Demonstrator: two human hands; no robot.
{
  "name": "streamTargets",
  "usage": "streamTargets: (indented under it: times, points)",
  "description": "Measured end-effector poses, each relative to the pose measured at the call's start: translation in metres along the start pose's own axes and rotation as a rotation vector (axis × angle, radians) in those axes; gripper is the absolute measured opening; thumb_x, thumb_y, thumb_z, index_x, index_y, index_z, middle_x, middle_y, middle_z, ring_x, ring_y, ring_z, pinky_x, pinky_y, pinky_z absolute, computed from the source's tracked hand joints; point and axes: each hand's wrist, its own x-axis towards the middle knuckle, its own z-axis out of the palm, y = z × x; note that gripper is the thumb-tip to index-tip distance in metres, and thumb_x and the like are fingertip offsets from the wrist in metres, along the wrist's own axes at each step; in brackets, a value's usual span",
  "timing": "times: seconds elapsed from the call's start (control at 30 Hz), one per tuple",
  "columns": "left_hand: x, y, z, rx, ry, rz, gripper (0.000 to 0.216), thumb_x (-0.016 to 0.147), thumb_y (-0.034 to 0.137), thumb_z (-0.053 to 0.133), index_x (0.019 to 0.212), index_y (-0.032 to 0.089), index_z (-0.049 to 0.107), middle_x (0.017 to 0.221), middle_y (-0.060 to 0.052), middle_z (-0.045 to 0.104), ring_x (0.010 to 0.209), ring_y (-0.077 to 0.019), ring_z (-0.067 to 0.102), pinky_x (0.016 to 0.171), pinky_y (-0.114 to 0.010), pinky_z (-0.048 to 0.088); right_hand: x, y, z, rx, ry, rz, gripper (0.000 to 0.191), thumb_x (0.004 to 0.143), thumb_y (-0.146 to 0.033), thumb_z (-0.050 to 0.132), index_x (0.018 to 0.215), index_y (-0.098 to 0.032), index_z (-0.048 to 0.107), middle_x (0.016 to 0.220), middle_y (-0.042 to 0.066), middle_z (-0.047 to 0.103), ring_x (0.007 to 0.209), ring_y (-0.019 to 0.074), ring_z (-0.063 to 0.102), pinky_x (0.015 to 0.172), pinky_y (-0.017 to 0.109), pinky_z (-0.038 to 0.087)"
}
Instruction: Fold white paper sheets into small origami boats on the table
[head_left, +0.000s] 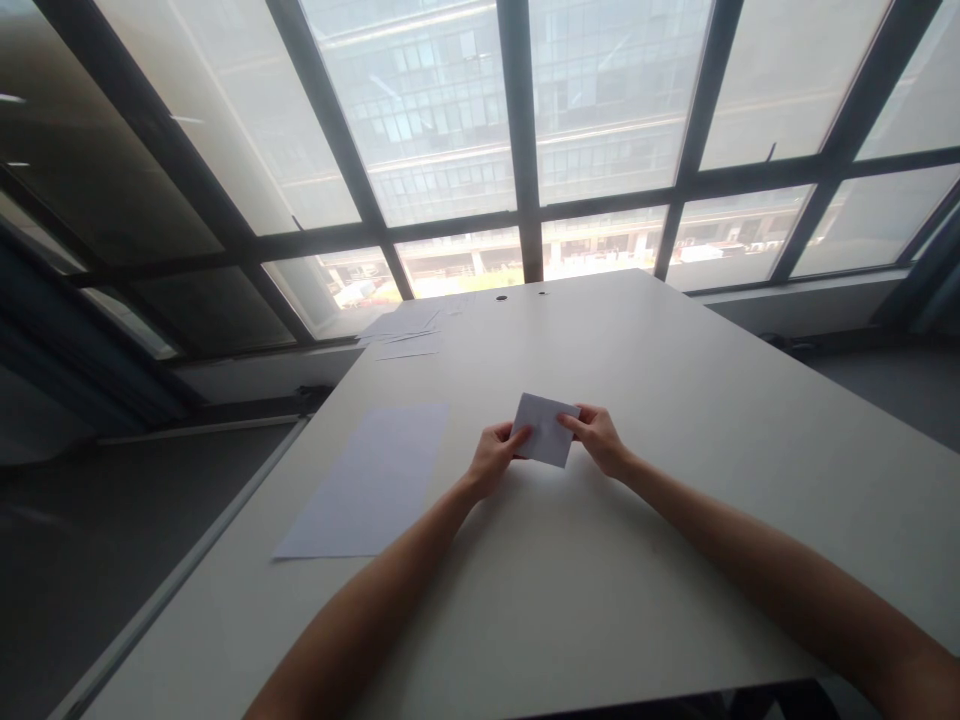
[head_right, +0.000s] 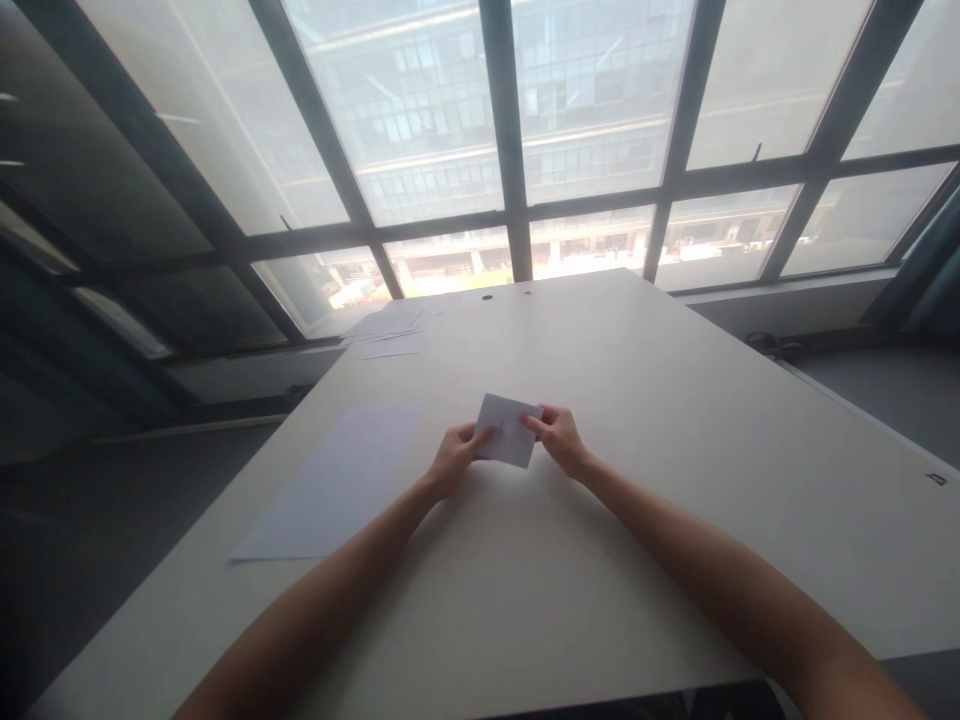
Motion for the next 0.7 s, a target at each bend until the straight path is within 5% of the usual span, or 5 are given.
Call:
streamTargets:
  times: [0.2,0.43,0.7]
  points:
    - [-0.003,0.006,0.001,-0.006,-0.096,-0.018,0.052,0.077,0.057,0.071,0.106,0.014,0.072,0.099,-0.014,0.07,0.088,-0.0257,0.066,0.071,-0.034,0.055,0.001,0.0,-0.001,-0.007,0.042,-0.019,0.039,0.07,-0.052,0.076,0.081,-0.015,0.069,0.073,0.004,0.068,0.067,0.018,0.061,0.063,0.032,0.053]
    - [0.0,0.001,-0.004,-0.017,-0.039,-0.042,0.051,0.079,0.055,0.07,0.105,0.011,0.072,0.104,-0.016,0.069,0.089,-0.025,0.065,0.065,-0.032,0.055,0.002,0.002,-0.002,0.034,0.03,-0.033,0.038,0.078,-0.051,0.069,0.098,-0.018,0.069,0.089,0.006,0.07,0.079,0.0197,0.064,0.067,0.032,0.055]
    - [0.006,-0.006,-0.011,-0.013,0.002,-0.05,0.045,0.076,0.052,0.073,0.094,0.011,0.071,0.076,-0.006,0.065,0.061,-0.0114,0.056,0.049,-0.018,0.042,0.005,0.002,-0.006,-0.064,0.057,-0.05,0.033,0.073,-0.038,0.073,0.097,-0.015,0.07,0.07,0.002,0.067,0.06,0.0131,0.055,0.05,0.024,0.045]
